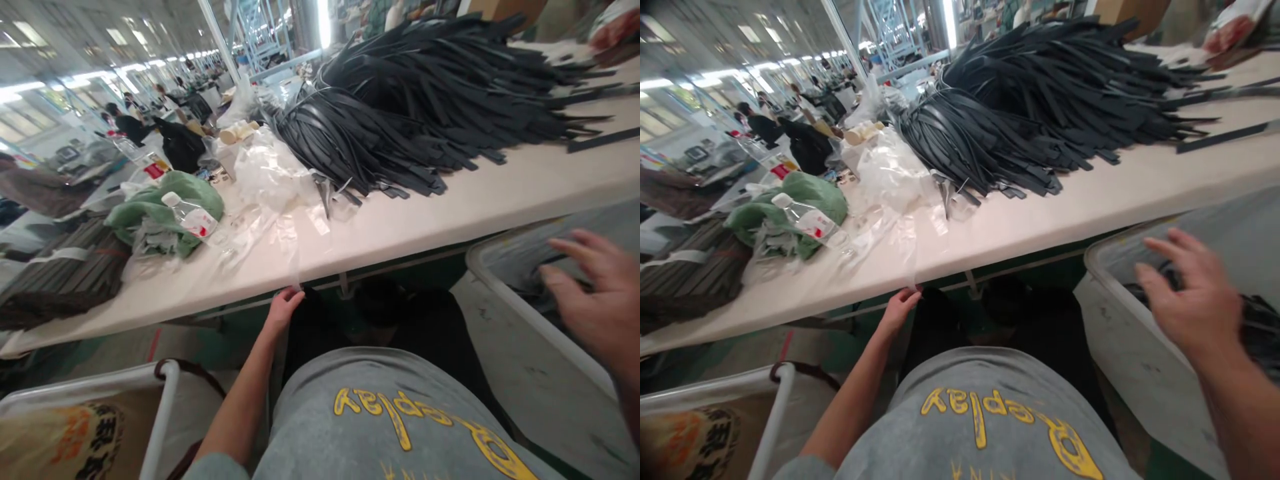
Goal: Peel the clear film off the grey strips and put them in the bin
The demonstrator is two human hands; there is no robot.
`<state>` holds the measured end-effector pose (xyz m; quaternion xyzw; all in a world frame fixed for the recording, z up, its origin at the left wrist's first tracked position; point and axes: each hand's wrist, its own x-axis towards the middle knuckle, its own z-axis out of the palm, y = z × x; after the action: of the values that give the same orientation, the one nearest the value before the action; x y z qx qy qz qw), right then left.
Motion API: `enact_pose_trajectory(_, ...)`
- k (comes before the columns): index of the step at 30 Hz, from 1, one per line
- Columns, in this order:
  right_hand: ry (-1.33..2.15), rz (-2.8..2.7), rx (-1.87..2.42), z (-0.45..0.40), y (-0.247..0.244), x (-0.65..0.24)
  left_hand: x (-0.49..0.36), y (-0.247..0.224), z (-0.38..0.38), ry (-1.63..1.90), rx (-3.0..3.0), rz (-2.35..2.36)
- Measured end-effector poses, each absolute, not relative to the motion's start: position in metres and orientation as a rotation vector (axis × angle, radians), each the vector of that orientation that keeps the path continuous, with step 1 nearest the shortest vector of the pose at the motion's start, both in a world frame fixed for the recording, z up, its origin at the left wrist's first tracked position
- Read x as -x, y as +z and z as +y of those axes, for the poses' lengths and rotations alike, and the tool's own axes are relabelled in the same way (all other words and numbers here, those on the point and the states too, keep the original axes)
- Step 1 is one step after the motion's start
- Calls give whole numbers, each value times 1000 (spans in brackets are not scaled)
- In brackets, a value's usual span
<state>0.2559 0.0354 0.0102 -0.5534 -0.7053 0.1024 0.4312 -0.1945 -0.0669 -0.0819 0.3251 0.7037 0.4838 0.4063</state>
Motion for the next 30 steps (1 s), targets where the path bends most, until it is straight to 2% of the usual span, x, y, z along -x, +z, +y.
enact_pose_trajectory(3, 389, -1832, 1345, 29, -16, -224, 184, -72, -66, 1202, -816, 1695)
enact_pose_trajectory(9, 1387, -2004, 1001, 10, -36, -112, 137, -52, -93, 1196, -676, 1456)
enact_pose_trajectory(12, 1579, -2055, 844, 3, -28, -58, 119, -44, -103, 1194, -663, 1377)
enact_pose_trajectory(17, 1394, -2217, 800, 5, -16, -7, 113, -40, -107, 1156, -731, 1351)
enact_pose_trajectory(24, 1094, -2441, 745, 12, -4, 3, 119, -58, -96, 1135, -634, 1318)
enact_pose_trajectory(27, 964, -2451, 817, 42, 5, -4, 118, -67, -93, 1192, -469, 1314)
enact_pose_trajectory(30, 715, -2355, 1072, 106, 17, -24, 118, -74, -95, 1268, -310, 1301)
